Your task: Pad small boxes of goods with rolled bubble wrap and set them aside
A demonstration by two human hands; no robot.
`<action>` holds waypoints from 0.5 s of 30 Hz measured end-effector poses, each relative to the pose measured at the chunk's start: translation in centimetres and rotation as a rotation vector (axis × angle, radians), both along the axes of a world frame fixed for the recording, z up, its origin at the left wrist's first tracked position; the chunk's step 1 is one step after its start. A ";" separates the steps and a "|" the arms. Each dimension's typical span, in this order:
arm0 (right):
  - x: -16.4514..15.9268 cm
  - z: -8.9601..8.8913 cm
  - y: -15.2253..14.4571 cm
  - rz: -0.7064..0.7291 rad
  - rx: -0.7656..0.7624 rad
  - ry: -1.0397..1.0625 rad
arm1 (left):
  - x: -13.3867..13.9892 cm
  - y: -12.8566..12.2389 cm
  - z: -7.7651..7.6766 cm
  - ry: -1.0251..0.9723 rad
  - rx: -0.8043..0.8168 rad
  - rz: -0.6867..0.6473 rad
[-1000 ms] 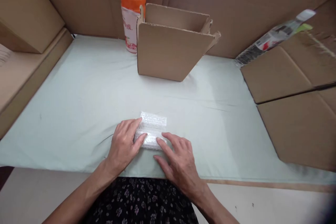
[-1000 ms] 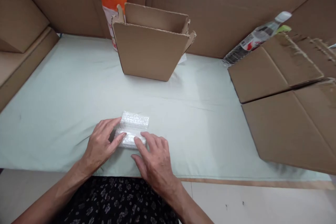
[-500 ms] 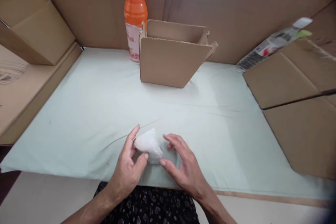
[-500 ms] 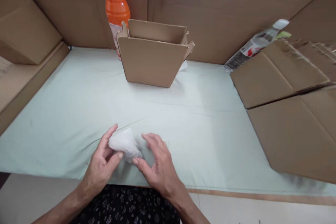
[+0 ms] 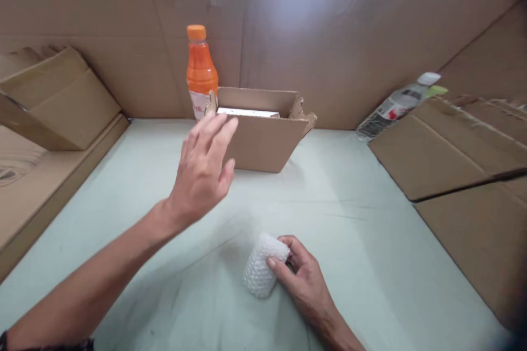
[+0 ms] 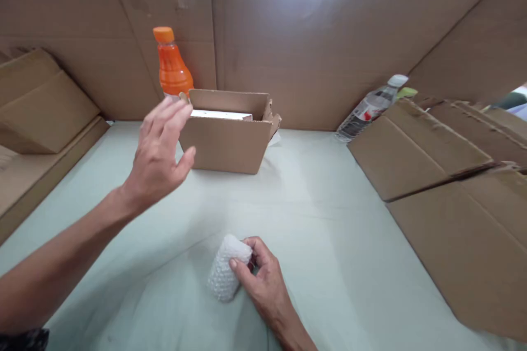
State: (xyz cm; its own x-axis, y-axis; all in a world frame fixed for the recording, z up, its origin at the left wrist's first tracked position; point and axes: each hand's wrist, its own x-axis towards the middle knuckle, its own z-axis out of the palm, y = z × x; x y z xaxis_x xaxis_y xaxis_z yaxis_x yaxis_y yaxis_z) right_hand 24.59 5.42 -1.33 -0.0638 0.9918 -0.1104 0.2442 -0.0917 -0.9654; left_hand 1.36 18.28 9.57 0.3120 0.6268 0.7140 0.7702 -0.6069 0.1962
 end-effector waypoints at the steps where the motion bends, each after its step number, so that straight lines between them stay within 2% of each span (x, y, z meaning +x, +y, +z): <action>1: 0.1 -0.2 -0.1 0.005 0.001 -0.018 | 0.4 2.5 0.6 0.025 0.024 0.006; 4: 0.2 -0.5 -0.1 0.008 -0.017 -0.005 | 1.1 8.2 1.3 0.083 -0.021 0.013; 6: 0.2 -0.5 0.0 -0.001 -0.026 0.034 | 1.2 9.5 1.2 0.103 -0.102 0.014; 7: 0.3 -0.4 0.1 -0.001 -0.028 0.052 | 1.0 9.2 1.1 0.109 -0.127 0.004; 8: 0.5 -0.2 0.2 0.001 -0.029 0.064 | 0.8 8.2 1.1 0.117 -0.132 -0.014; 10: 1.3 0.5 0.3 0.029 -0.040 0.077 | 0.1 4.8 1.1 0.143 -0.088 -0.061; 12: 2.9 1.8 0.0 0.085 -0.038 0.081 | -1.0 0.2 1.2 0.168 -0.032 -0.076; 15: 6.6 4.6 -1.2 0.152 0.042 0.057 | -3.0 -6.8 1.3 0.173 -0.052 -0.068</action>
